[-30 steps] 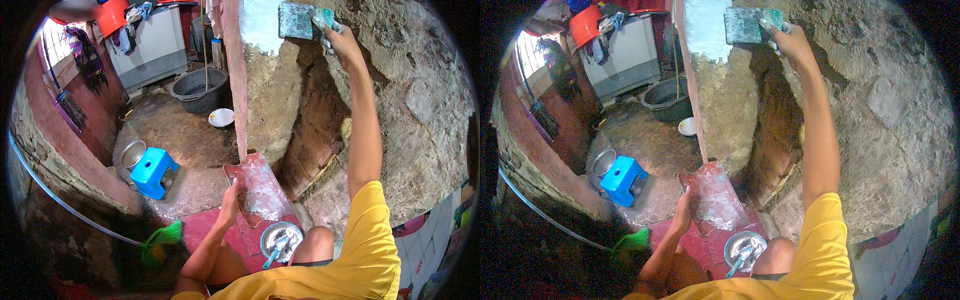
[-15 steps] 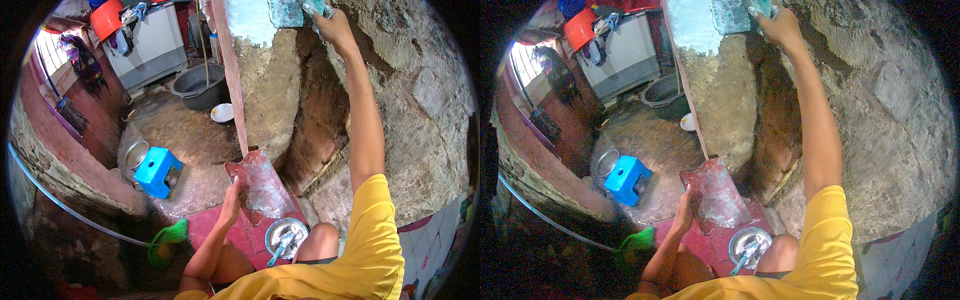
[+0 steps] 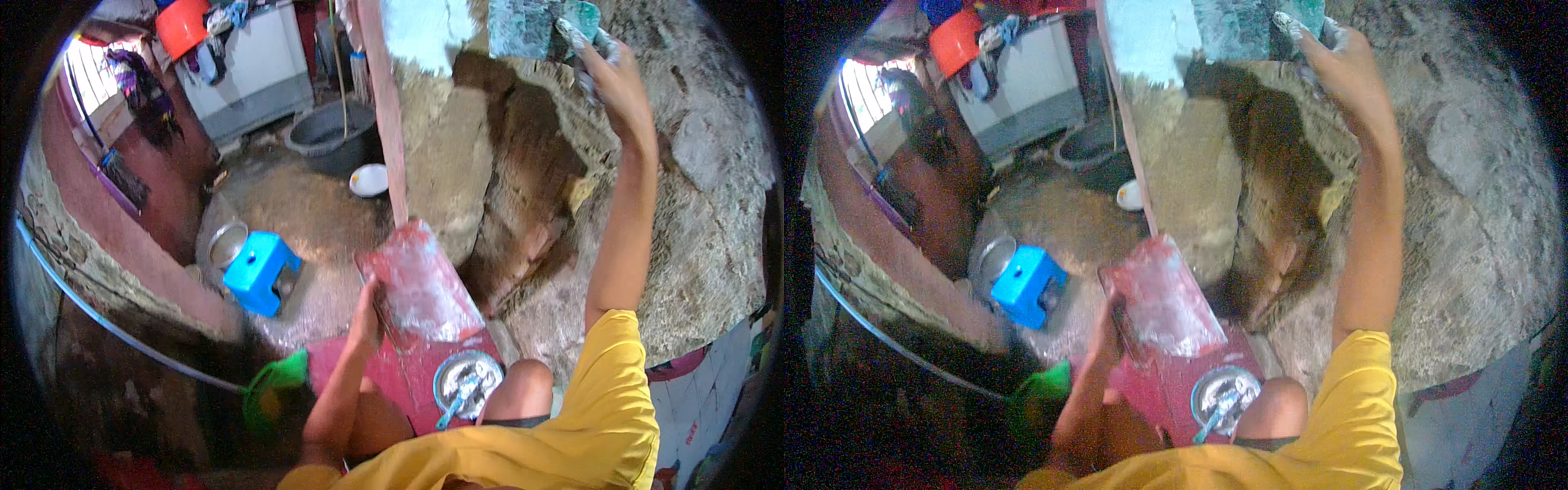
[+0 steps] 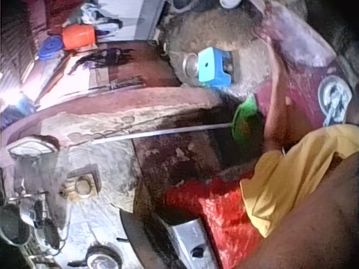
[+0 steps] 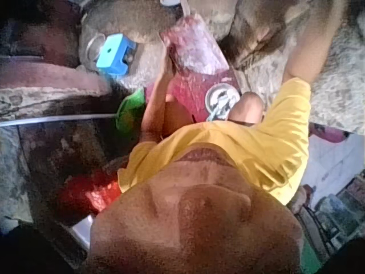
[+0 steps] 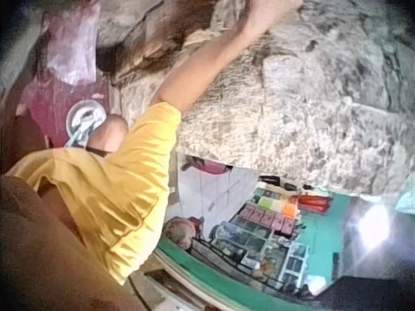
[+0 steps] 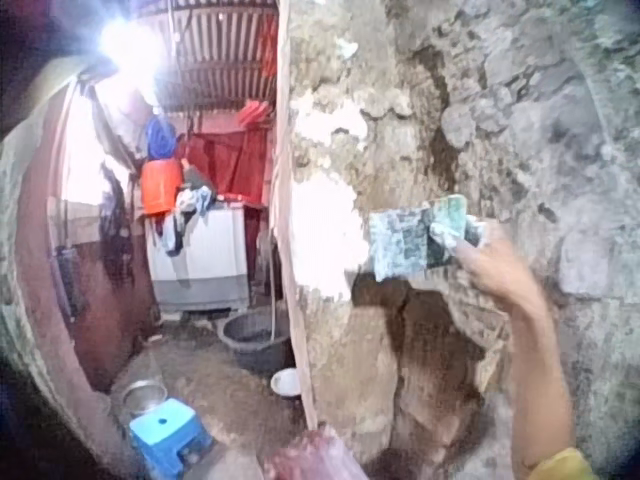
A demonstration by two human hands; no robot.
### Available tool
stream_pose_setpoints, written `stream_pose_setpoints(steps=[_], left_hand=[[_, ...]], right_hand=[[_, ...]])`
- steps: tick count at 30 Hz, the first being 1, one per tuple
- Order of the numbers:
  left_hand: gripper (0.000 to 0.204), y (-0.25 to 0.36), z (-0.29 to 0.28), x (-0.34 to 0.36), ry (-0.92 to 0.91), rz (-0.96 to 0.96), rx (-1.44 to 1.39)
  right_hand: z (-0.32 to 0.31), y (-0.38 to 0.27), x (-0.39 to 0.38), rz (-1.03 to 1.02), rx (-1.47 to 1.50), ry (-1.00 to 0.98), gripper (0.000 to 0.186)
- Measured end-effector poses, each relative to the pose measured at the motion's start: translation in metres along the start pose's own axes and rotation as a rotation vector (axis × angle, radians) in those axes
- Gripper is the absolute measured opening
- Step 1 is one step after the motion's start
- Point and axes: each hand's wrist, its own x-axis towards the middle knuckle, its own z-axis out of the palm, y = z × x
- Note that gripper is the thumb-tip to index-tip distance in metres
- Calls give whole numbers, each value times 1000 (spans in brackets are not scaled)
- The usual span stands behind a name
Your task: The person applies plaster to a wall using a putty knife and a hawk board, taking material from a bowl and spreading it across the stone surface.
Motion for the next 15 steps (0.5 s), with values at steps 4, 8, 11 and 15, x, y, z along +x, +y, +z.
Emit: stream_pose_setpoints(steps=[4, 8, 11, 15], left_hand=[[44, 19, 4, 9, 94, -63, -40], [25, 21, -15, 3, 52, 12, -137], [21, 23, -21, -2, 63, -2, -147], [20, 29, -16, -12, 40, 96, -3]], right_hand=[[22, 13, -61, 135, 245, -512, 18], [73, 67, -122, 722, 756, -1038, 15], [99, 90, -159, 933, 822, -1148, 20], [119, 113, -180, 952, 659, -1135, 25]])
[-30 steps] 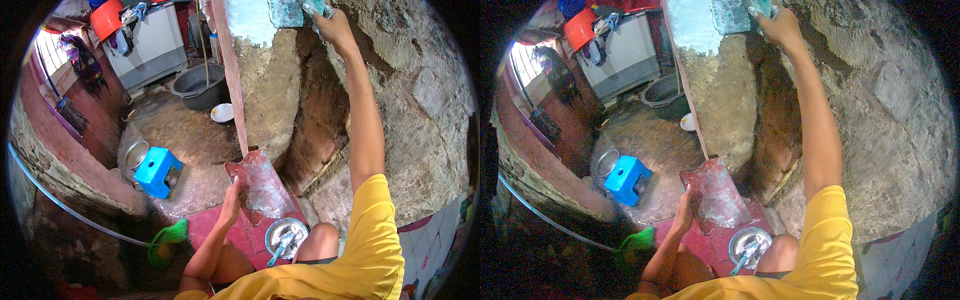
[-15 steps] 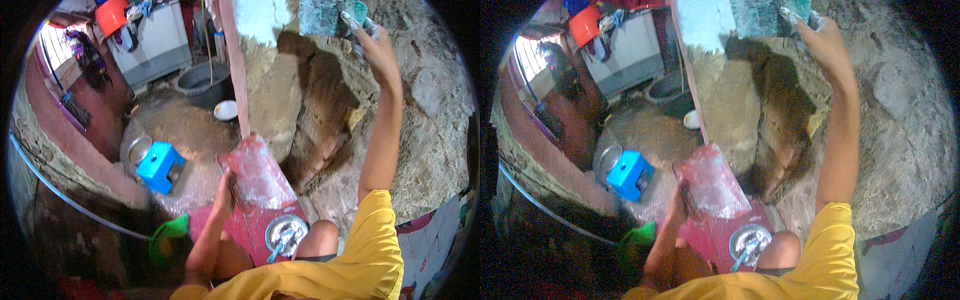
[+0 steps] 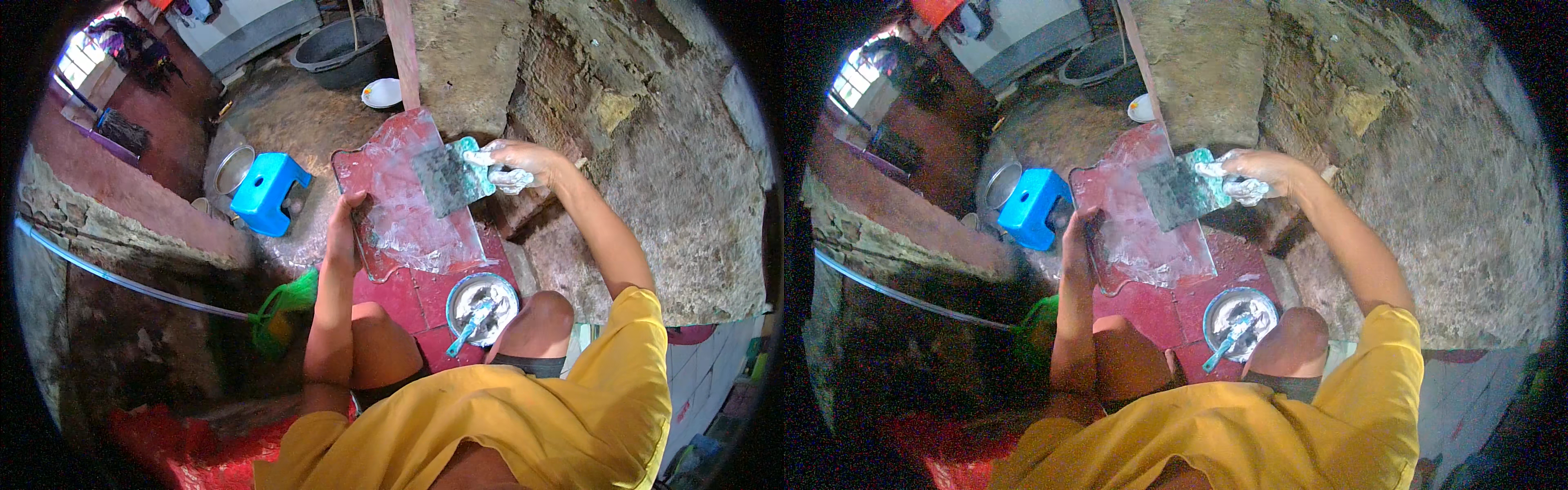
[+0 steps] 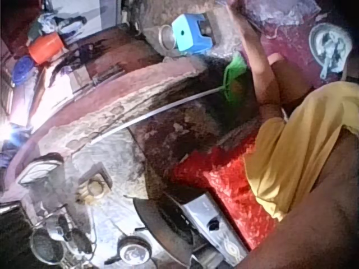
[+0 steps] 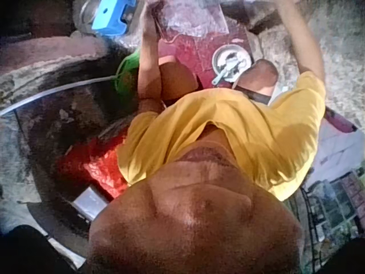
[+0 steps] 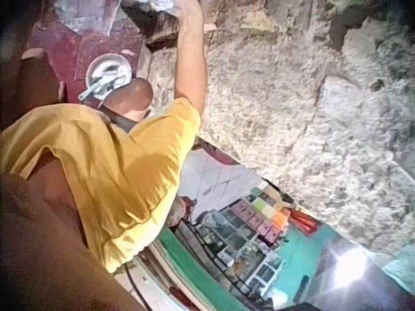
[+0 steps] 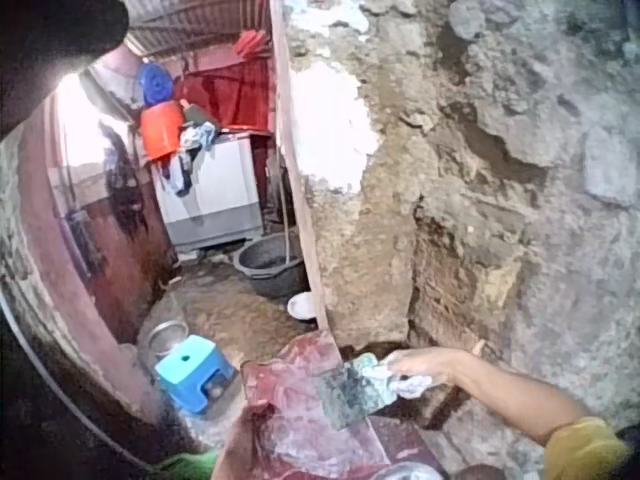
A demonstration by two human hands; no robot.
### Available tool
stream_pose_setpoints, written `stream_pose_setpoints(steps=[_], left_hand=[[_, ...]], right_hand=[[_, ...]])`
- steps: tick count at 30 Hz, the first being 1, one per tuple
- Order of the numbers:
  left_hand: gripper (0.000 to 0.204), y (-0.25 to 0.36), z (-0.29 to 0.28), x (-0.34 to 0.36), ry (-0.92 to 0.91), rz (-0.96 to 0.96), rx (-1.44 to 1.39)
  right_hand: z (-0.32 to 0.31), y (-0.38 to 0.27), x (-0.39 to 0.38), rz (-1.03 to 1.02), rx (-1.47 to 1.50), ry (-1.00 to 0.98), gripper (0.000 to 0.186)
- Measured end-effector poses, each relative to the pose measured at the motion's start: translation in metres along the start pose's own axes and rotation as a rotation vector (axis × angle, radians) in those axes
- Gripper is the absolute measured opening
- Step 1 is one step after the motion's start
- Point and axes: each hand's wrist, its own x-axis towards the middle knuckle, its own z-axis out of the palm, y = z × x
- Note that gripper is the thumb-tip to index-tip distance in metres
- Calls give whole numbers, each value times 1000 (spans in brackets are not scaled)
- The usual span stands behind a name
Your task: The person applies plaster to a wall using a putty knife and a hawk board, taking material from a bowl and spreading it across the stone surface.
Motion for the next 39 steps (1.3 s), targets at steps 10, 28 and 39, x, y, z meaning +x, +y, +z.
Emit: stream_pose_setpoints(steps=[10, 28, 39], left_hand=[[21, -4, -8, 2, 24, -1, 62], [24, -5, -40, 18, 168, 163, -41], [17, 2, -23, 2, 196, 103, -175]], right_hand=[[-29, 42, 28, 11, -198, 17, 17], [1, 30, -38, 46, -894, 419, 31], [16, -195, -127, -1162, -1366, 1090, 34]])
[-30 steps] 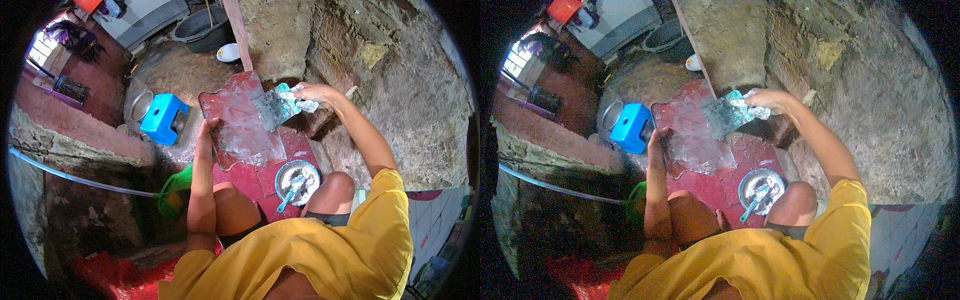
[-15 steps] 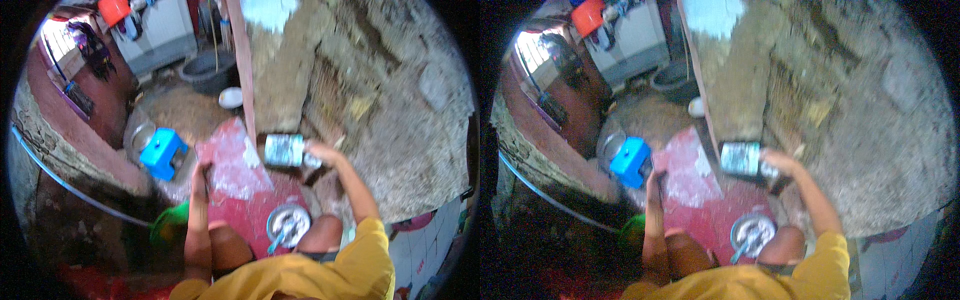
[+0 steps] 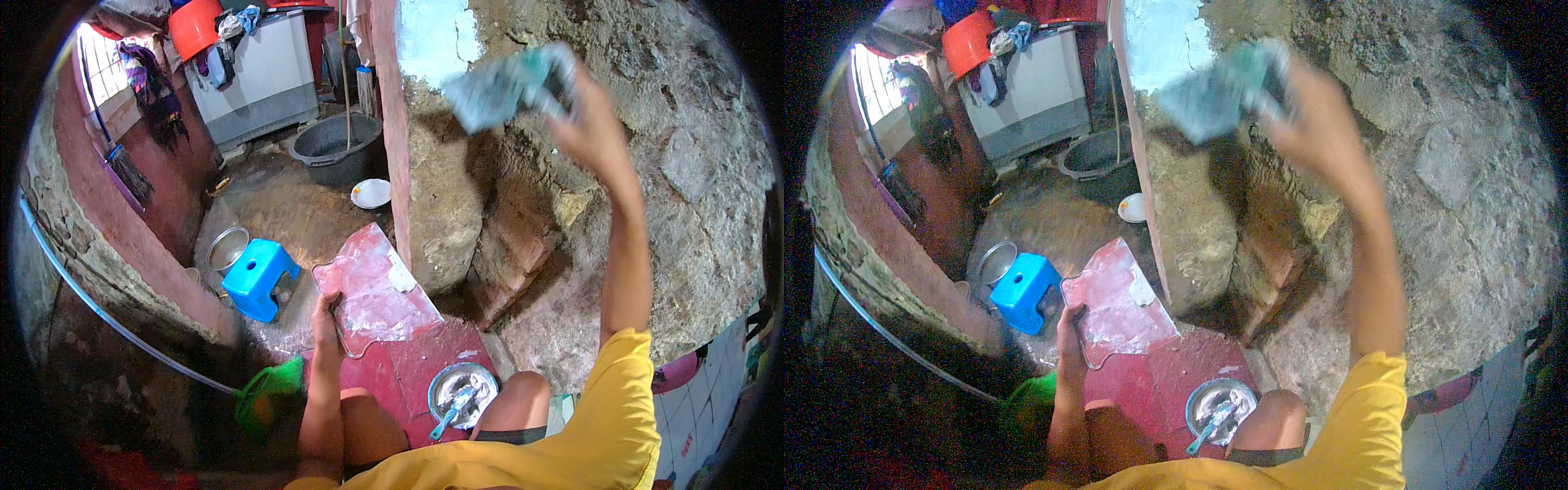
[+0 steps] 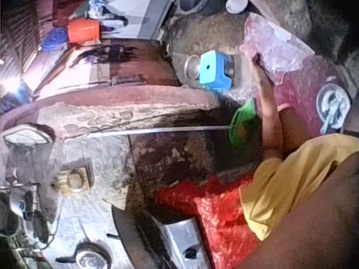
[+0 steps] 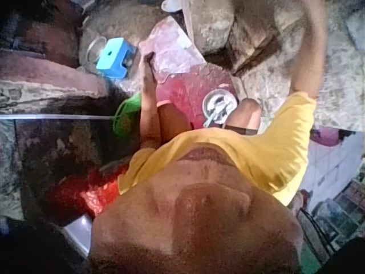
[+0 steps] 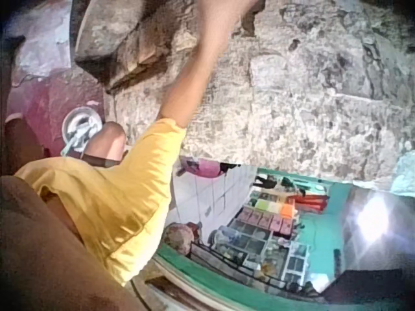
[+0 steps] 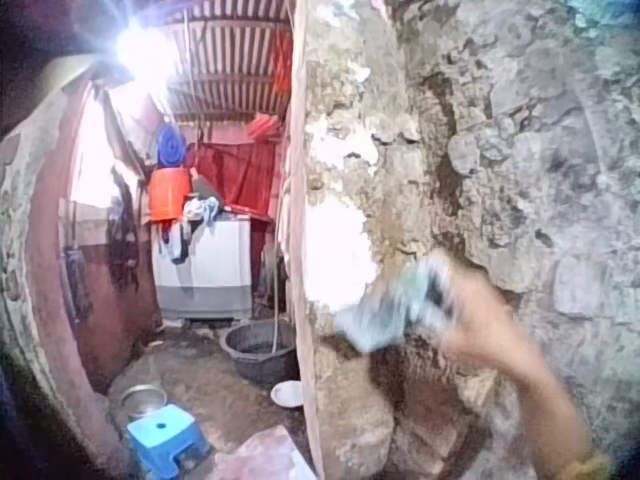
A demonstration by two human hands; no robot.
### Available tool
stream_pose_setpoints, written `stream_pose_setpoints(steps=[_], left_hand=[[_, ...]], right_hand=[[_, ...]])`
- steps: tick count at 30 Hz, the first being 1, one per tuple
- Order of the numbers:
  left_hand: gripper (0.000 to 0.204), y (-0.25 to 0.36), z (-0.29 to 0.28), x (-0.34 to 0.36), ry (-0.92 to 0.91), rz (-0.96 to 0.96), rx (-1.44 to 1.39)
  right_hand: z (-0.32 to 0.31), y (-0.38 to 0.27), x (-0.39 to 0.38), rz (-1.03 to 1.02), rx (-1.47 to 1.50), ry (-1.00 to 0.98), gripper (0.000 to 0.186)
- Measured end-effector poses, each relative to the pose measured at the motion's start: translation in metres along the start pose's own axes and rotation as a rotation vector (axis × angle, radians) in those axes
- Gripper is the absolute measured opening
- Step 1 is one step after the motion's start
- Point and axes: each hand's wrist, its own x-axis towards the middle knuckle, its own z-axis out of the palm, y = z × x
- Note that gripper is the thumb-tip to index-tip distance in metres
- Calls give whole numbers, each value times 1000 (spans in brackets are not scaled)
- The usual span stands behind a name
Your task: The person applies plaster to a wall using a putty knife and a hawk board, taking material from a bowl and spreading it across the stone surface.
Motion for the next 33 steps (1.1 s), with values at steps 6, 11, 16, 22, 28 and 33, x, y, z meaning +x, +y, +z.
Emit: stream_pose_setpoints(steps=[6, 11, 16, 22, 28, 33], left_hand=[[16, -9, -7, 13, -50, -64, -14], [20, -10, -11, 16, -17, -67, 71], [21, -9, 0, 17, -67, -94, 125], [29, -31, -4, 30, -23, -174, 328], [35, 19, -27, 32, 91, 268, 264], [37, 29, -65, 19, 60, 275, -182]], right_hand=[[-42, 4, 67, -13, -177, 211, 28], [-11, 33, 74, -28, -109, -54, 34], [29, 84, 57, -242, -324, 229, 34], [39, 48, 7, 242, 305, 126, 31], [172, -79, -302, 722, 461, -1051, 27], [212, -86, -421, 160, 267, -1530, 15]])
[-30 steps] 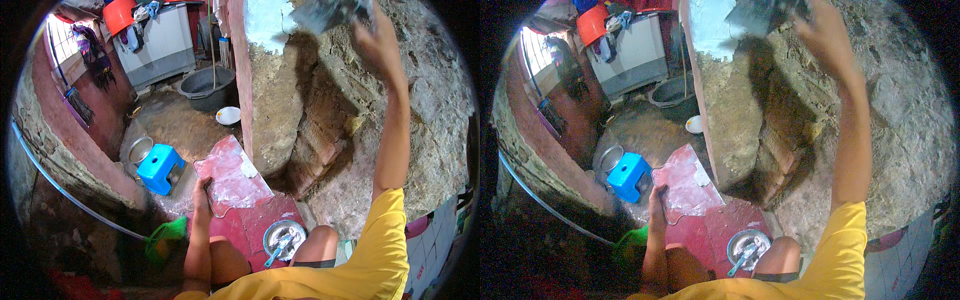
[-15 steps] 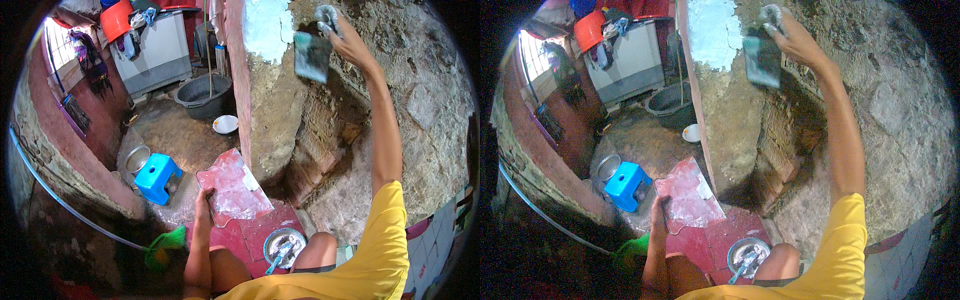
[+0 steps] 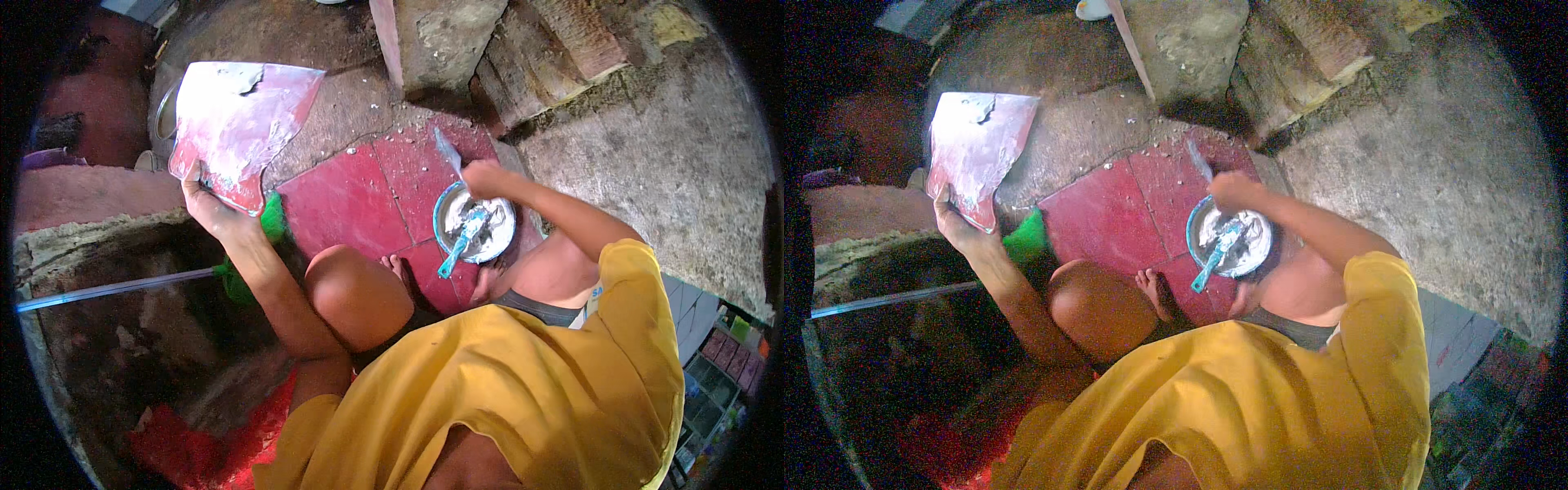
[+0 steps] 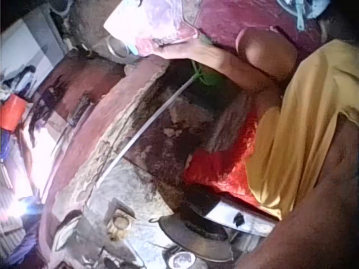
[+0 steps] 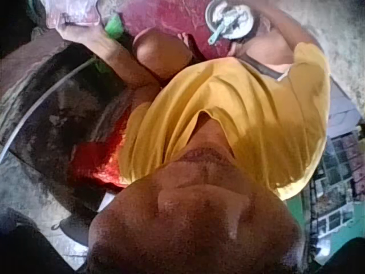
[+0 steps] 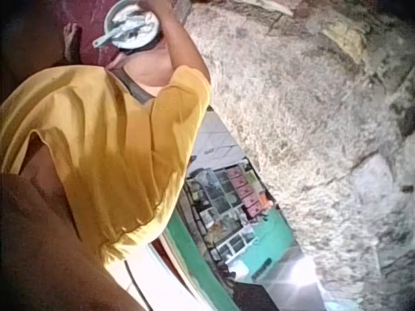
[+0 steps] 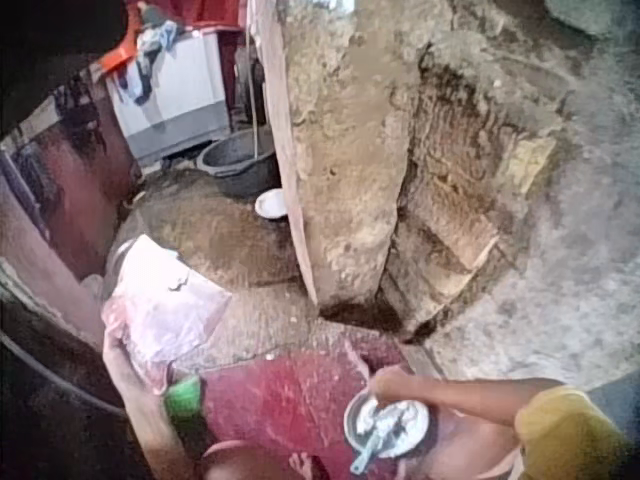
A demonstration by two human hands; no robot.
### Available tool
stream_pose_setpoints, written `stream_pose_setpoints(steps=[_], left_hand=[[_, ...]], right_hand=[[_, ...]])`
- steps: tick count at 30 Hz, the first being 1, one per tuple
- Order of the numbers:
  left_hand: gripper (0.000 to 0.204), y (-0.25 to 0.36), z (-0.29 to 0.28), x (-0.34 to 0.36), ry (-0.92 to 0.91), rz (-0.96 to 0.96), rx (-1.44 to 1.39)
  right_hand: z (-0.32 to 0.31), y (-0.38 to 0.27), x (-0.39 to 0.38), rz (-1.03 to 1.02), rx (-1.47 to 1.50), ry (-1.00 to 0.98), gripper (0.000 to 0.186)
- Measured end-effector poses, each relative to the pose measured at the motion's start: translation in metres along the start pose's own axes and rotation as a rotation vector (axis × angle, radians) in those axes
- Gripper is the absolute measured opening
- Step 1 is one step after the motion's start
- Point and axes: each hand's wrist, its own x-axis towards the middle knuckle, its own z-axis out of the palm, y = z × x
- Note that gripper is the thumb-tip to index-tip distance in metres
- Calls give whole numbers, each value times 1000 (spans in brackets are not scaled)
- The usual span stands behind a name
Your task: The person applies plaster to a wall using a putty knife and a hawk board, taking material from a bowl and spreading it across the stone surface.
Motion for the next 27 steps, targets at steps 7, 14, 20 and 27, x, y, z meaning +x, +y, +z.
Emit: stream_pose_setpoints(steps=[7, 14, 20, 27], left_hand=[[38, -27, 5, 3, -47, -150, 18], [35, -34, -10, 20, 22, -106, 104], [37, -43, 2, 16, -20, -152, 153], [27, -52, 13, 14, -32, -225, 251]], right_hand=[[18, 21, 72, 121, 87, 313, 60], [46, 13, 93, 350, 22, 249, 77], [94, 31, 118, -124, -130, 449, 80], [67, 29, 125, -271, -83, 376, 47]])
